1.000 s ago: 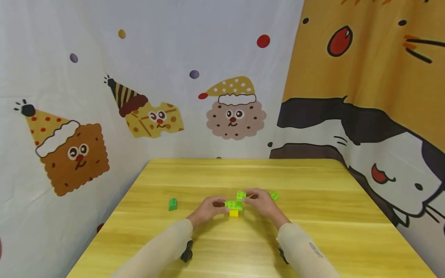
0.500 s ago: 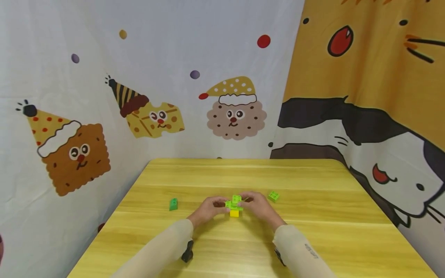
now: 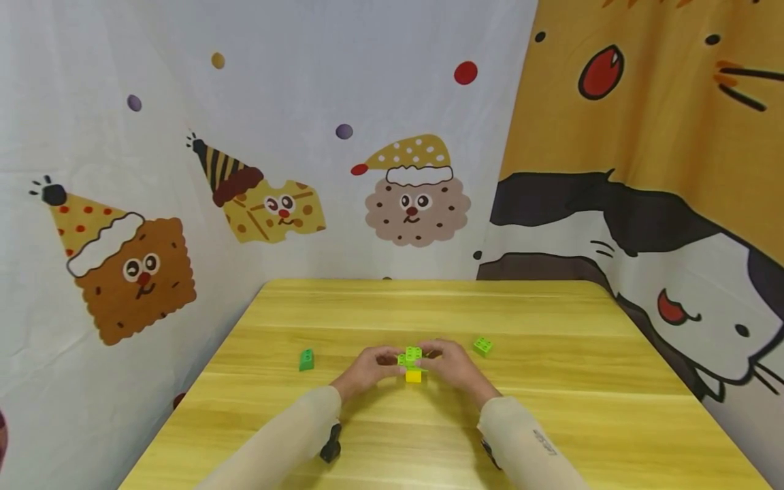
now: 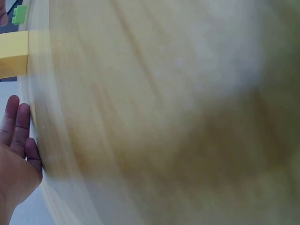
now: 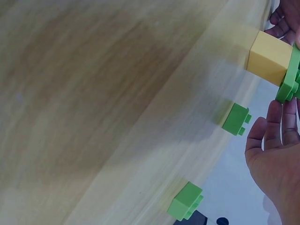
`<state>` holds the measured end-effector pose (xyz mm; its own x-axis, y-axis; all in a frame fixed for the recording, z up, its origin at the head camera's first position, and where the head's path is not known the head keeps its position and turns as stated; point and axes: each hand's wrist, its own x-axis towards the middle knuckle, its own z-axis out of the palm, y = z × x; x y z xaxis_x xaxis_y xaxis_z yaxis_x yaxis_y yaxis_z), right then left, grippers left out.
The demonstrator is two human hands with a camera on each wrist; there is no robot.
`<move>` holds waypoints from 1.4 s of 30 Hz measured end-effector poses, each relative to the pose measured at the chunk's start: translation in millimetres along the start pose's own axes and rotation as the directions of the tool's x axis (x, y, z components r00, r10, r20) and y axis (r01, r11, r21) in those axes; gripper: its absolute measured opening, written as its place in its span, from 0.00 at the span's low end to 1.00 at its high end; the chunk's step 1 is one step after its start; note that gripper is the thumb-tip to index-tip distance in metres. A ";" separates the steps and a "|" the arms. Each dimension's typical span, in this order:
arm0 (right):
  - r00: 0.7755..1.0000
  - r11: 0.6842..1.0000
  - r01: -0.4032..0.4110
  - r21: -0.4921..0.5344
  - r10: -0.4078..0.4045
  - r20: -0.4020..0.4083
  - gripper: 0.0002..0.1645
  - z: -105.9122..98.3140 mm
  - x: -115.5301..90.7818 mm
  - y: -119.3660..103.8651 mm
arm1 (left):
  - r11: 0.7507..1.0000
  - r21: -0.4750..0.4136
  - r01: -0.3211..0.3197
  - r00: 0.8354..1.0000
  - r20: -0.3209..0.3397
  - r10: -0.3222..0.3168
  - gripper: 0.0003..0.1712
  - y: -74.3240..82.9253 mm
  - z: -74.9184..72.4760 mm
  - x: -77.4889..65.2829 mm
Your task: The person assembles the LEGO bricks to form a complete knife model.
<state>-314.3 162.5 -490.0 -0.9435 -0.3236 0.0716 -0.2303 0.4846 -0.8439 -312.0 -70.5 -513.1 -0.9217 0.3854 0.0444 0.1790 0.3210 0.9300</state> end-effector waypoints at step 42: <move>1.000 0.999 -0.022 0.041 0.023 -0.014 0.17 8.9 1.8 -1.8 | 1.000 -0.012 -0.002 1.000 -0.003 0.002 0.21 0.9 1.7 0.4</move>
<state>-313.4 153.8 -493.1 -0.9517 -0.3013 0.0597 -0.1993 0.4579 -0.8664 -311.5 -68.6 -512.9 -0.9225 0.3830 0.0472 0.1766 0.3103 0.9341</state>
